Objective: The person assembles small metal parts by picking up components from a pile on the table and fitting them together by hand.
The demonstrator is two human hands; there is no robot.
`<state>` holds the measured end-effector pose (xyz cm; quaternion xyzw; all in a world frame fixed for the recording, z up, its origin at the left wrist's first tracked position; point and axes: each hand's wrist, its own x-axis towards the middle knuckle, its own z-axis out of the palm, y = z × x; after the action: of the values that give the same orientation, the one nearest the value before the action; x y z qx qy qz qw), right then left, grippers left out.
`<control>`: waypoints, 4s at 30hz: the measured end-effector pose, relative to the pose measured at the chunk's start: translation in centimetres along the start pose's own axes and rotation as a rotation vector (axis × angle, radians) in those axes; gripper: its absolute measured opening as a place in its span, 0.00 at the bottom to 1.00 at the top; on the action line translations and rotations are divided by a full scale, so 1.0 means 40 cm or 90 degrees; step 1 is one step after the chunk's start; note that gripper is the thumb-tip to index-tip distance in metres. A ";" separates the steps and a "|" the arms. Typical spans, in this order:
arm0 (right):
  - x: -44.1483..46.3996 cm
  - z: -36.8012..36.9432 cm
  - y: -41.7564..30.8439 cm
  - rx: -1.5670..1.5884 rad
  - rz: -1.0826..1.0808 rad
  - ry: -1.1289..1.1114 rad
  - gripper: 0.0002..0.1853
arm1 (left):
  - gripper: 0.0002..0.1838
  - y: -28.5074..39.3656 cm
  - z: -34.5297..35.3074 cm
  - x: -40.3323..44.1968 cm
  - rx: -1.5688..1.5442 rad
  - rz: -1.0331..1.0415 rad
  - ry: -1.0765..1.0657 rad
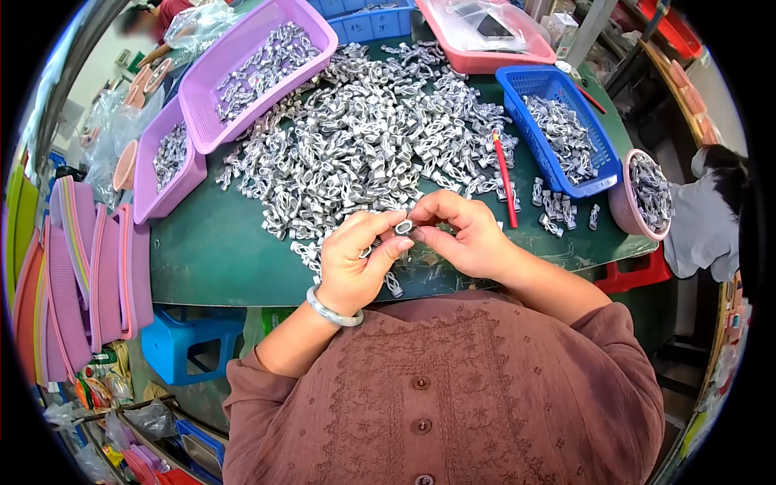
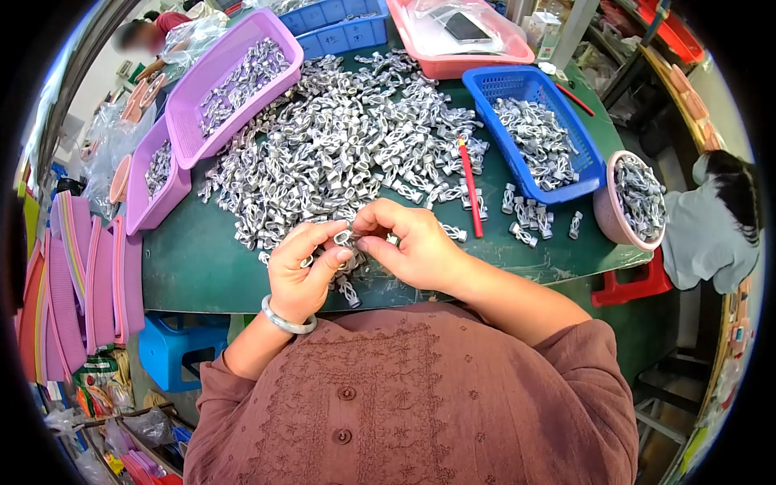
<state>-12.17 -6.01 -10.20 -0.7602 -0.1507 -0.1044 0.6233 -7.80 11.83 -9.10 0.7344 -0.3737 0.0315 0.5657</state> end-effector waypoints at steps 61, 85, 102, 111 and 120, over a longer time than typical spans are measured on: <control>-0.016 0.000 -0.036 0.196 0.059 0.009 0.15 | 0.16 -0.021 0.012 0.011 -0.798 -0.556 -0.064; -0.018 -0.010 -0.043 0.293 0.092 -0.006 0.11 | 0.18 -0.027 0.006 0.008 -0.922 -0.659 -0.050; -0.015 -0.042 -0.014 0.047 0.133 -0.028 0.07 | 0.11 -0.011 -0.343 -0.103 -0.523 -0.509 0.188; 0.052 0.003 -0.019 -0.387 -0.092 -0.174 0.13 | 0.05 -0.058 -0.496 -0.500 -0.045 -0.790 0.219; 0.117 0.060 -0.005 -0.502 -0.213 -0.192 0.10 | 0.21 -0.365 -0.476 -0.846 0.433 -0.845 0.081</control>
<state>-7.94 -3.15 -8.88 -0.9116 -0.3090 -0.1413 0.2315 -16.43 46.65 -29.95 0.9368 0.2117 -0.1600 0.2280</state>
